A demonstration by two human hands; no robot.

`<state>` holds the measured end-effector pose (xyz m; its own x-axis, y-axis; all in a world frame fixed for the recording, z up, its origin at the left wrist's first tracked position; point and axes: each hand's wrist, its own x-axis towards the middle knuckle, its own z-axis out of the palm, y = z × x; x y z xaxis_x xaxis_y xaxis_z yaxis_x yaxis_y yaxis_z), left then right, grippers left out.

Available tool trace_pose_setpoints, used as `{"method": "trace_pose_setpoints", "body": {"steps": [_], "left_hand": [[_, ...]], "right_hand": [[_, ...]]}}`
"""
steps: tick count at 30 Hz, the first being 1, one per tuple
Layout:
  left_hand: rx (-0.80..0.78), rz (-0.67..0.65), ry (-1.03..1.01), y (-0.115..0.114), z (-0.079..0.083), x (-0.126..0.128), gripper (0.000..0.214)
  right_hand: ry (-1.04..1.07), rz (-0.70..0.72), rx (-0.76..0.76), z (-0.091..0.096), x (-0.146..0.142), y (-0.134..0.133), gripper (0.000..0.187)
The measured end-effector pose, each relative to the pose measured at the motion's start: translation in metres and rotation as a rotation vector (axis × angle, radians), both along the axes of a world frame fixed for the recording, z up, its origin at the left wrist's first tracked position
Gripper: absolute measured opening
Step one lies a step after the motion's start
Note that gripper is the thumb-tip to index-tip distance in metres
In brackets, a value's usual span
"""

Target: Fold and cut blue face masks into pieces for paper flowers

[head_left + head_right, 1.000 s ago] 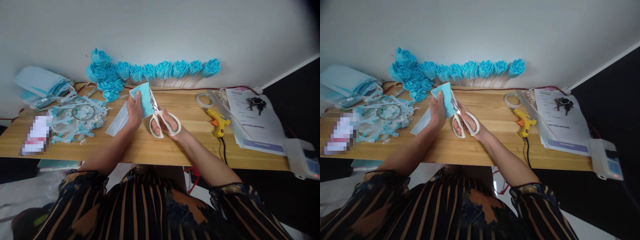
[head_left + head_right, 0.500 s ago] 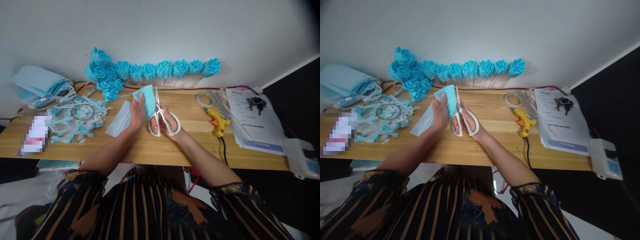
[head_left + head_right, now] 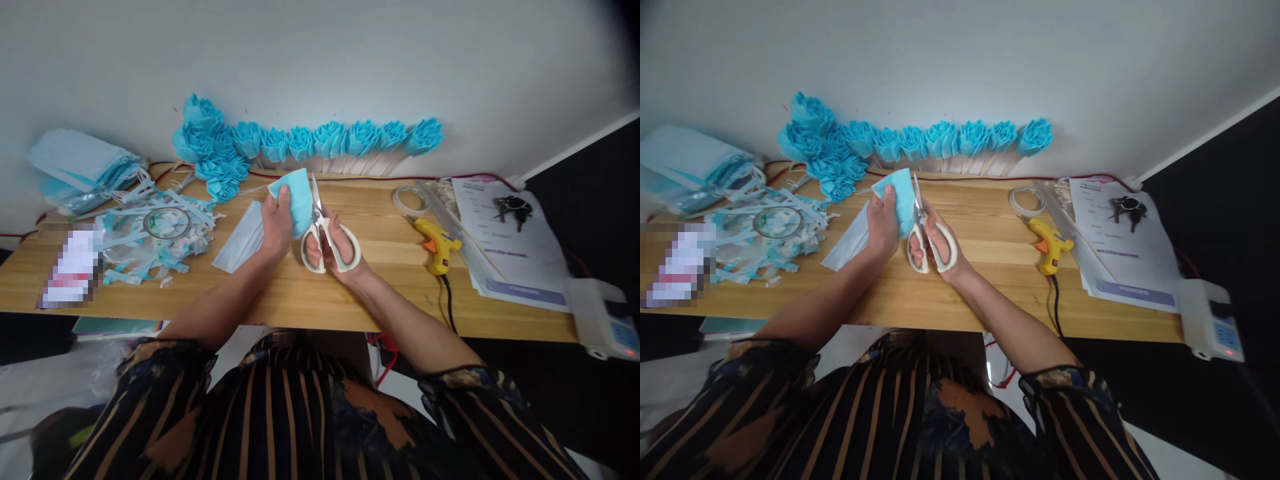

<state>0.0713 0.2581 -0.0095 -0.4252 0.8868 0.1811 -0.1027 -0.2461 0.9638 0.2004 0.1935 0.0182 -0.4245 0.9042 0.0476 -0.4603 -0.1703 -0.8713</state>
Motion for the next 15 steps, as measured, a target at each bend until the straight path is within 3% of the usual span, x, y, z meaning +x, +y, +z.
{"method": "trace_pose_setpoints", "body": {"steps": [15], "left_hand": [[-0.005, 0.007, -0.009, 0.0015, -0.003, -0.0009, 0.032]], "right_hand": [[-0.013, -0.057, -0.015, 0.0038, -0.0017, -0.0034, 0.105]]}}
